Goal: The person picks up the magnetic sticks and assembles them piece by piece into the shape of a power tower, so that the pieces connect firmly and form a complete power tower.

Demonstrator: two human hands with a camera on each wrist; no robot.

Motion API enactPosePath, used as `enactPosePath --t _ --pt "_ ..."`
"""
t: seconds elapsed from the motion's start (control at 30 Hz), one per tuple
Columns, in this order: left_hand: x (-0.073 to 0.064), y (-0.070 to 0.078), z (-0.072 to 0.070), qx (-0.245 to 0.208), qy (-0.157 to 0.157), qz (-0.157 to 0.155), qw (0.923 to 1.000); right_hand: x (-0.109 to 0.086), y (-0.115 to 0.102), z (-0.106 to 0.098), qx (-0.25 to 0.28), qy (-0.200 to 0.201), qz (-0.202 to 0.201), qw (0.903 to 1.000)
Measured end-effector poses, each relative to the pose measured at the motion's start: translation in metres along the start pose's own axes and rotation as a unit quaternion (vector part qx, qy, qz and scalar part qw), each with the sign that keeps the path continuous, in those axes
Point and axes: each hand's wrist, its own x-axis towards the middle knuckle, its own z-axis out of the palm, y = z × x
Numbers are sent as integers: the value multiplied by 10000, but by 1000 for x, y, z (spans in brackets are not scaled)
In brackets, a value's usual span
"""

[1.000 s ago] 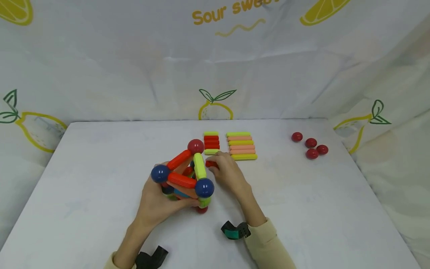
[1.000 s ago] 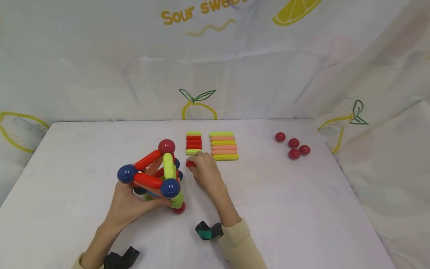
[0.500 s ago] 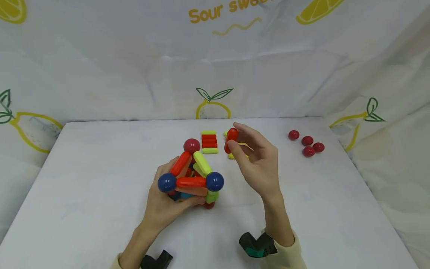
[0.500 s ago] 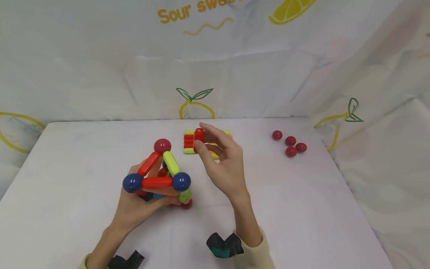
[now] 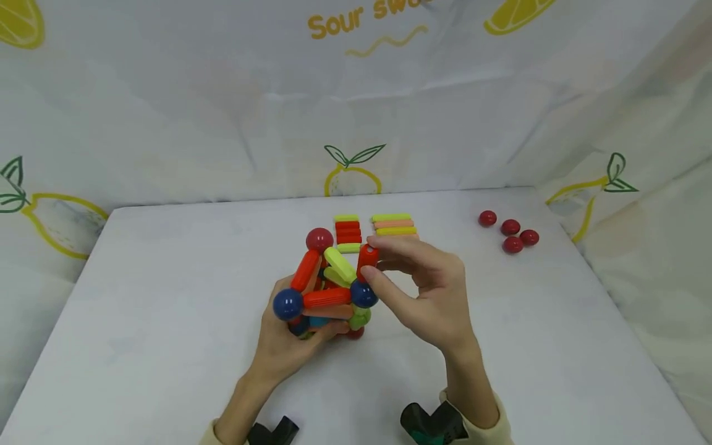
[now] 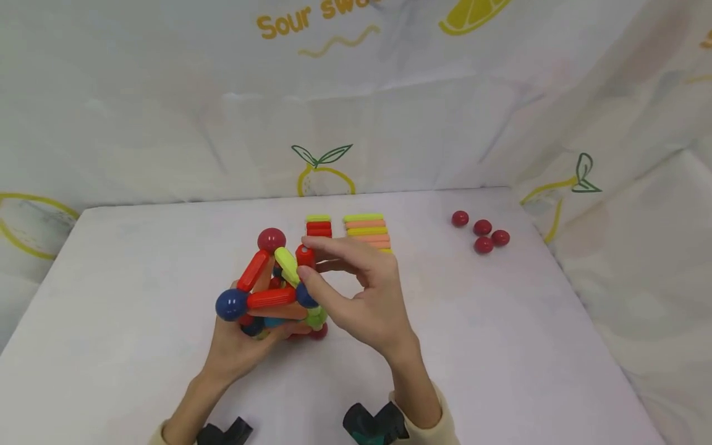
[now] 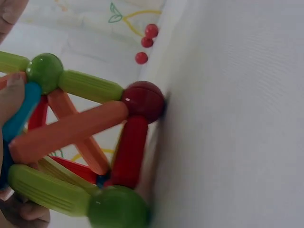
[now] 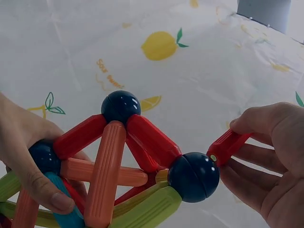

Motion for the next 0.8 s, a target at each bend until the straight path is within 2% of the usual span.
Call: enactPosePath --t 0.13,0.33,0.53,0.63,0.8 --pt "-8 -17 4 -7 153 346 9993 -3 -2 0 -206 -265 182 9993" --pt "-15 -36 8 -350 141 534 9979 -7 -4 0 -299 -278 255 9988" --pt "-16 -41 7 -525 71 703 9961 -8 -7 -2 -624 -591 444 9953" --pt "-17 -41 7 -519 68 657 9965 -8 -7 -4 -722 -708 390 9941" --pt "-19 -42 7 -395 121 560 9976 -8 -4 -8 -555 -807 262 9948"
